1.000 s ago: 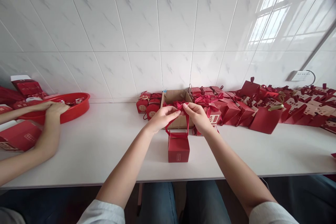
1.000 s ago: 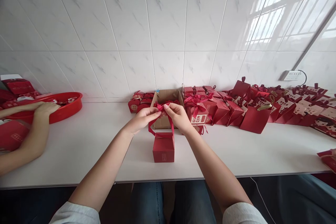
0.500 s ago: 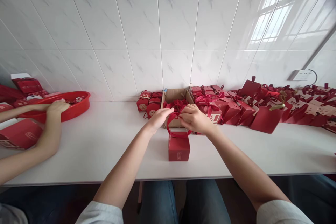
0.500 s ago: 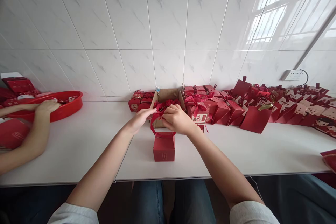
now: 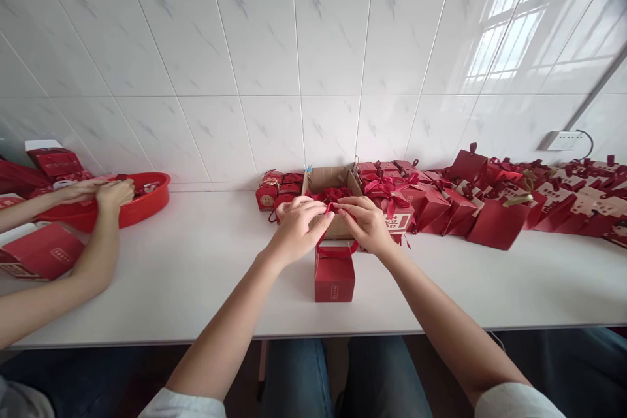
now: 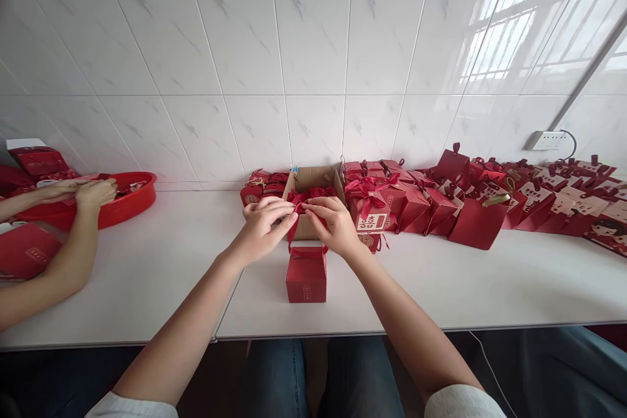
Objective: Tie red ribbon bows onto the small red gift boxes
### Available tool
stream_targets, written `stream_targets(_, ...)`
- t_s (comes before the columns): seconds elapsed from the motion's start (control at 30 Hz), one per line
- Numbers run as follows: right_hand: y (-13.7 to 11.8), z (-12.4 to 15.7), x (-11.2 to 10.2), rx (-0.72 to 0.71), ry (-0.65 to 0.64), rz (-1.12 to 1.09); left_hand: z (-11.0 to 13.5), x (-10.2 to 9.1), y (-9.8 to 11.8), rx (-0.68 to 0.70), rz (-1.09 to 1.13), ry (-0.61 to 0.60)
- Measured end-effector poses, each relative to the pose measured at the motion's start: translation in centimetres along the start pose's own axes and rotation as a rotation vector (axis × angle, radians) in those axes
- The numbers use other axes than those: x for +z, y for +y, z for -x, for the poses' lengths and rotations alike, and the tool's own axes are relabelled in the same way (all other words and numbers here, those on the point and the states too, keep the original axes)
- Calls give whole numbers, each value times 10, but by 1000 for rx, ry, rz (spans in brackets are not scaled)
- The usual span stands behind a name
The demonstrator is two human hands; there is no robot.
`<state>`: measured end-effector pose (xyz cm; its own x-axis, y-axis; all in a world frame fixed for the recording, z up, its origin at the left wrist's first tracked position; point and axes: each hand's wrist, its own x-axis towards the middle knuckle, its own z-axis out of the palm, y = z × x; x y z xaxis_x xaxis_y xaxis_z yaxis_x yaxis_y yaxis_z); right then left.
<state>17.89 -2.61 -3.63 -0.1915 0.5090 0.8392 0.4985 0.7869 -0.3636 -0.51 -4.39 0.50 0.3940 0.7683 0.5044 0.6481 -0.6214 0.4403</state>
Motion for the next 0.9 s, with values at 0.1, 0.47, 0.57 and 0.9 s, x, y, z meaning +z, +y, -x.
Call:
stream_targets(0.1,-3,8,5,77,92,-63,8,-1,1,62,-144,11)
stream_targets(0.47,-5,35,5,476,269,-293,34,-2,-14,46,-409,130)
stream_targets(0.57,-3,46,1,568,293,-331,45,-2,-21,5,-418,149)
stream_targets(0.9,19,86,-6,796,364,-321,80,8,-49,-159,-389,164)
